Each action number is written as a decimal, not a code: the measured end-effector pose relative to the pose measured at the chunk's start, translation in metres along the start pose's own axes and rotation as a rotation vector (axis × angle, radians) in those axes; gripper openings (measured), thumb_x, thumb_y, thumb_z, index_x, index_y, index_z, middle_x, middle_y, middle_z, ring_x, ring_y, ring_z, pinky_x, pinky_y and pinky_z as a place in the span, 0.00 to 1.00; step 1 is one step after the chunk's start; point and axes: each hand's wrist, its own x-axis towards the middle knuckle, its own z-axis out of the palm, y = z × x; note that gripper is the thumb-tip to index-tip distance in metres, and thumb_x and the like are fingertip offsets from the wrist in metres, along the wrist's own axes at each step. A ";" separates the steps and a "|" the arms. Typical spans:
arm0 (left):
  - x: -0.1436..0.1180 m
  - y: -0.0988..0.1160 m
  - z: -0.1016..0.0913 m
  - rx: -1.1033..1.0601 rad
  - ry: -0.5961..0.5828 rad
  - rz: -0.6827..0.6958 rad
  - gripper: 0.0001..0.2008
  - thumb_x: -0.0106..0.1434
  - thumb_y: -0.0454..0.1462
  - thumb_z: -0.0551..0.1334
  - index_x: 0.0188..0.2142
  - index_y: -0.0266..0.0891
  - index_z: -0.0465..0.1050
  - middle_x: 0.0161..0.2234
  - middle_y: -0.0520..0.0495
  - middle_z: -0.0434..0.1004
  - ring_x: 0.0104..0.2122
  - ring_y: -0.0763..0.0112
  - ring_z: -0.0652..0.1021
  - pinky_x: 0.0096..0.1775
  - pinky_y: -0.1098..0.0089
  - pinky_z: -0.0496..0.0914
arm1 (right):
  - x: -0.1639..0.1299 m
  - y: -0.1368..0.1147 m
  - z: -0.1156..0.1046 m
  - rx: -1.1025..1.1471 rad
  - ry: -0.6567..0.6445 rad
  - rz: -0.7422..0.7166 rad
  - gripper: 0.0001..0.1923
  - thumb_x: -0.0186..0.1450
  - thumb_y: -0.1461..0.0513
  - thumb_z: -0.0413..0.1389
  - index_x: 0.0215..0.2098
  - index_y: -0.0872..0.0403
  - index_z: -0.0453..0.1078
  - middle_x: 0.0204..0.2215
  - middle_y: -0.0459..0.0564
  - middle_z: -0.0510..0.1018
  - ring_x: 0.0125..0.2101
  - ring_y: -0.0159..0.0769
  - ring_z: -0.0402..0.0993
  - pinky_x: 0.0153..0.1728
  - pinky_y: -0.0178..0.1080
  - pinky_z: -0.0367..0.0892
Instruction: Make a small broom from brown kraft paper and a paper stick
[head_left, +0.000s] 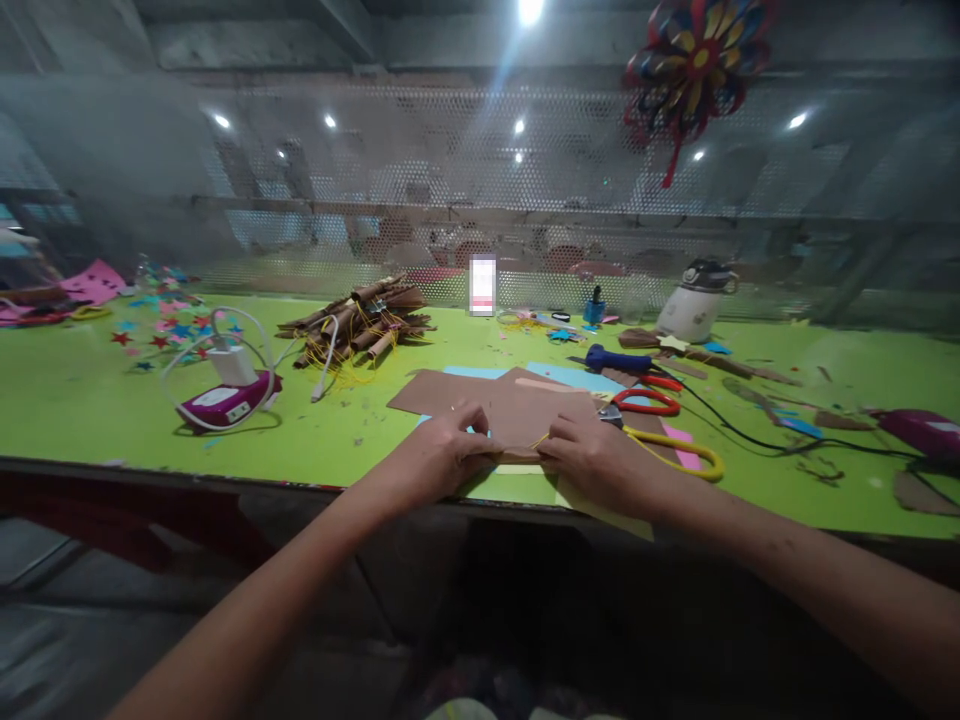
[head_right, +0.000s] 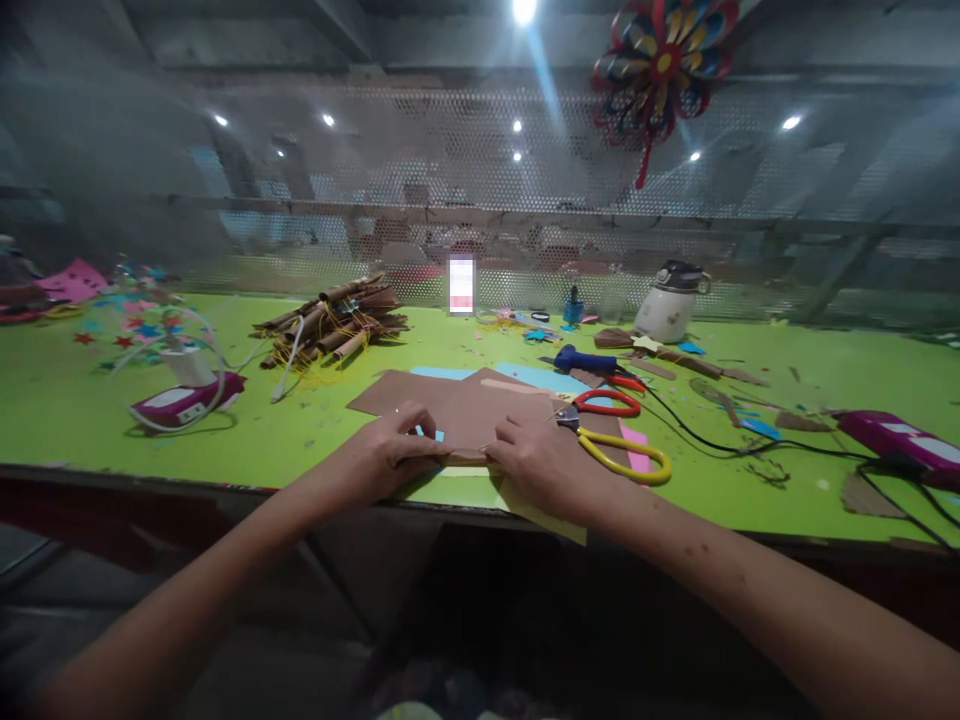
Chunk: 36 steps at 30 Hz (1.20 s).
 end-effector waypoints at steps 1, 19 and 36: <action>0.000 0.001 0.000 0.007 0.002 0.006 0.12 0.64 0.35 0.56 0.41 0.42 0.77 0.36 0.45 0.67 0.34 0.70 0.69 0.35 0.71 0.64 | 0.001 0.001 -0.003 0.041 -0.001 0.020 0.07 0.65 0.66 0.50 0.36 0.56 0.70 0.32 0.52 0.71 0.34 0.36 0.64 0.33 0.37 0.57; -0.001 0.008 -0.004 0.041 0.022 0.034 0.15 0.67 0.37 0.51 0.38 0.39 0.77 0.27 0.49 0.64 0.26 0.74 0.66 0.28 0.73 0.58 | -0.017 0.051 -0.040 0.334 -0.368 0.185 0.13 0.62 0.54 0.54 0.28 0.56 0.67 0.23 0.45 0.69 0.24 0.31 0.62 0.24 0.33 0.52; 0.000 0.005 -0.002 0.018 0.032 0.082 0.13 0.66 0.34 0.52 0.40 0.39 0.76 0.29 0.48 0.65 0.28 0.73 0.66 0.29 0.74 0.60 | -0.008 -0.006 -0.039 0.152 0.029 0.067 0.04 0.65 0.64 0.51 0.35 0.54 0.68 0.33 0.53 0.72 0.38 0.39 0.65 0.37 0.39 0.61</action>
